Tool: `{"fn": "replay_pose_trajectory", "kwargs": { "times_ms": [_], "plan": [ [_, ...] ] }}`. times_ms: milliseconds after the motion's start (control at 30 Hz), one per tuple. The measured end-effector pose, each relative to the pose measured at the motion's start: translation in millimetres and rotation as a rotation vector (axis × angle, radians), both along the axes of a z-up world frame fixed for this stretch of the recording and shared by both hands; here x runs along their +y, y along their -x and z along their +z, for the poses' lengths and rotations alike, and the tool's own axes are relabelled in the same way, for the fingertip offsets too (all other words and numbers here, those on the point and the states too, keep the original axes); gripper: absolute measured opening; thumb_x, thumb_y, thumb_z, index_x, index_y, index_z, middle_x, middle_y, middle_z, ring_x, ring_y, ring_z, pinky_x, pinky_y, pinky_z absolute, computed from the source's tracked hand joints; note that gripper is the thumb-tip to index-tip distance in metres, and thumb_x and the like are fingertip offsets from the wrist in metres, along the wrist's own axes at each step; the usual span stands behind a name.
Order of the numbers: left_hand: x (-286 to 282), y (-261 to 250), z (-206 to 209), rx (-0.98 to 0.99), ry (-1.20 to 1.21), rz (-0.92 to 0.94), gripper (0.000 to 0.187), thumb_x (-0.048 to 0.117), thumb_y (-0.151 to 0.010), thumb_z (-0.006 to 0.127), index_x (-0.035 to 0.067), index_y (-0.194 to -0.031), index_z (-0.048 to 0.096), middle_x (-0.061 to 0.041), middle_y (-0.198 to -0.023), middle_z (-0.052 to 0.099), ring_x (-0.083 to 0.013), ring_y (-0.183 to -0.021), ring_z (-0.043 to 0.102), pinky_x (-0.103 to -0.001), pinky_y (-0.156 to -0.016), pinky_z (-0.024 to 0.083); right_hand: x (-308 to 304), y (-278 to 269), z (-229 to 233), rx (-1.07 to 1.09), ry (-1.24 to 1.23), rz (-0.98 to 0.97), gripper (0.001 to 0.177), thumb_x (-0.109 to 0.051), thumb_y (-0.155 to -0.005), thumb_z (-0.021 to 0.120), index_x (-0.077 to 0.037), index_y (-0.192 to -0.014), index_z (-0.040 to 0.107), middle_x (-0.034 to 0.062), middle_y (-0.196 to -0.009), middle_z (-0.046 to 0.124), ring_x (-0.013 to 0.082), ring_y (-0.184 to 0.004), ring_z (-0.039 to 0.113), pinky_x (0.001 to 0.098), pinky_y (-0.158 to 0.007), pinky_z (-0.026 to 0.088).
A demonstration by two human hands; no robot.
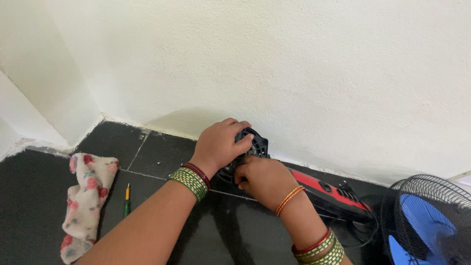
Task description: The person assembles a small electric fan by attaching the front grille to the fan housing using a screwdriver. They align the grille, insert screws, and tighten them to secure the component.
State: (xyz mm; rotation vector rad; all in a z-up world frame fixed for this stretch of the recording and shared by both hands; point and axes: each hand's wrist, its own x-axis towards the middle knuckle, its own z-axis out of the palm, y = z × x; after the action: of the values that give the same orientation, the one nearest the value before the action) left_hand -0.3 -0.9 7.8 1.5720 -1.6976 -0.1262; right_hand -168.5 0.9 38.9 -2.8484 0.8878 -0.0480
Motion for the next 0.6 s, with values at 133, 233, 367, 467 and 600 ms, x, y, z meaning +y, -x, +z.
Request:
{"fn": "replay_pose_trajectory", "kwargs": {
  "times_ms": [133, 233, 367, 467, 600],
  "plan": [
    [-1, 0, -1, 0.004, 0.007, -0.004, 0.043, 0.044, -0.09, 0.06, 0.015, -0.116, 0.076, -0.009, -0.106, 0.074, -0.0294, -0.093, 0.071, -0.042, -0.079, 0.056, -4, 1, 1, -0.019, -0.121, -0.029, 0.008, -0.019, -0.08, 0.074, -0.013, -0.084, 0.078, 0.0056, -0.095, 0.073, 0.0253, -0.088, 0.07, 0.0379, -0.08, 0.055],
    [-2, -1, -3, -0.003, 0.033, -0.01, 0.042, 0.044, -0.091, 0.06, 0.014, -0.116, 0.076, -0.01, -0.107, 0.074, -0.0301, -0.093, 0.07, -0.043, -0.079, 0.056, -2, -4, 2, 0.015, -0.323, -0.032, 0.011, -0.02, -0.081, 0.073, -0.013, -0.087, 0.079, 0.006, -0.091, 0.077, 0.0224, -0.086, 0.073, 0.0345, -0.079, 0.056],
    [-6, 0, -5, 0.012, 0.02, -0.008, 0.043, 0.045, -0.091, 0.06, 0.014, -0.117, 0.076, -0.01, -0.108, 0.073, -0.0307, -0.094, 0.07, -0.043, -0.08, 0.056, 6, -15, -1, 0.086, -0.525, -0.062, 0.019, -0.026, -0.083, 0.074, -0.015, -0.097, 0.081, 0.0063, -0.091, 0.08, 0.0197, -0.084, 0.074, 0.0322, -0.079, 0.056],
    [-5, -1, -6, 0.003, -0.002, -0.02, 0.045, 0.048, -0.091, 0.061, 0.016, -0.12, 0.075, -0.01, -0.11, 0.072, -0.0316, -0.098, 0.069, -0.045, -0.083, 0.055, 12, -28, -11, 0.077, -0.585, 0.003, 0.024, -0.027, -0.082, 0.076, -0.014, -0.102, 0.08, 0.0053, -0.095, 0.08, 0.018, -0.088, 0.073, 0.0319, -0.081, 0.056],
    [-2, -5, -1, -0.068, -0.093, -0.083, 0.056, 0.053, -0.09, 0.061, 0.015, -0.13, 0.068, -0.013, -0.117, 0.068, -0.0331, -0.101, 0.067, -0.046, -0.083, 0.055, 19, -52, -29, 0.054, -0.622, 0.058, 0.028, -0.025, -0.082, 0.075, -0.01, -0.106, 0.077, 0.0071, -0.097, 0.079, 0.0206, -0.09, 0.074, 0.0339, -0.083, 0.057]
  ]
}}
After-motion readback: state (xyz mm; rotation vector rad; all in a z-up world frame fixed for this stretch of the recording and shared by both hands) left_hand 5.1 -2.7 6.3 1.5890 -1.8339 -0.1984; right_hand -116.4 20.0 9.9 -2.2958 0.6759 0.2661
